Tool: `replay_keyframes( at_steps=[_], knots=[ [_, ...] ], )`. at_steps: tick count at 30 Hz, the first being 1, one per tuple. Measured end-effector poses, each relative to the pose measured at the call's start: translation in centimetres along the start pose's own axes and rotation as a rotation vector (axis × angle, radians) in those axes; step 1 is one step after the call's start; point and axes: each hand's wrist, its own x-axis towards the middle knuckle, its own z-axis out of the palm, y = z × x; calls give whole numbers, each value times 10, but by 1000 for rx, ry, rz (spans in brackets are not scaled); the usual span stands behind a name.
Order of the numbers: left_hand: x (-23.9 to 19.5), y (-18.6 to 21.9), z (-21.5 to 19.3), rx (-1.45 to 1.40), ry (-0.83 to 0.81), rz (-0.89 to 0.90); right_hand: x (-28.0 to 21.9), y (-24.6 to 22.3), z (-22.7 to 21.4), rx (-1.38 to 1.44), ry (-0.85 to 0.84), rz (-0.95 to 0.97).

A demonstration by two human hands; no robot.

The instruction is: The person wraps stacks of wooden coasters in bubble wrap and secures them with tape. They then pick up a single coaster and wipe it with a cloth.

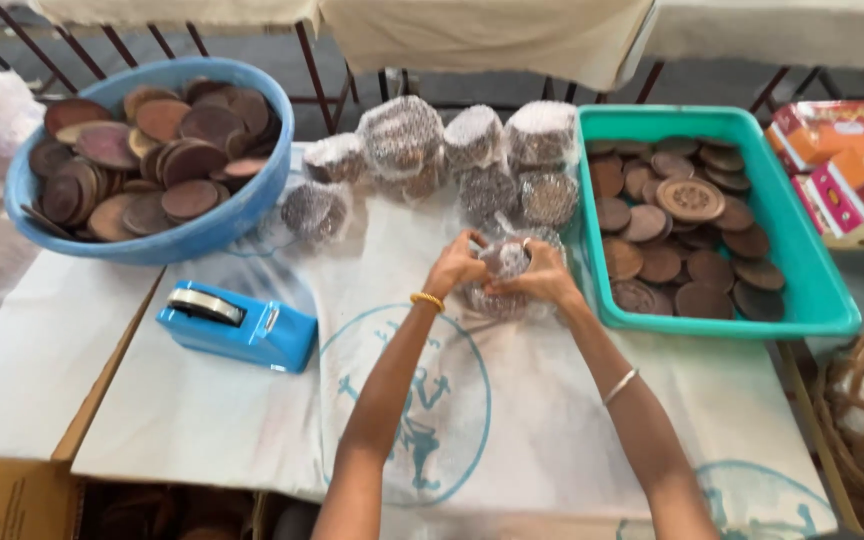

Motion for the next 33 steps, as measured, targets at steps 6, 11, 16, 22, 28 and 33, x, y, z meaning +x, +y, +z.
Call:
replay_keyframes(
  at_steps=[6,11,16,22,28,33],
  knots=[
    [-3,-27,2,-417,-111,72,22,32,3,-176,-5,-114],
    [6,-12,-5,-113,-55,23,27,34,-3,-96,-107,-150],
    [17,1,1,157,-48,-14,30,38,-1,-124,-109,-90],
    [32,-8,0,243,-140,-13,37,48,1,-171,-77,-108],
    [23,24,-4,293,-124,-13,38,49,2,-210,-96,-21],
    [-14,80,-8,428,-49,-176,25,33,1,-134,-65,-70]
  ],
)
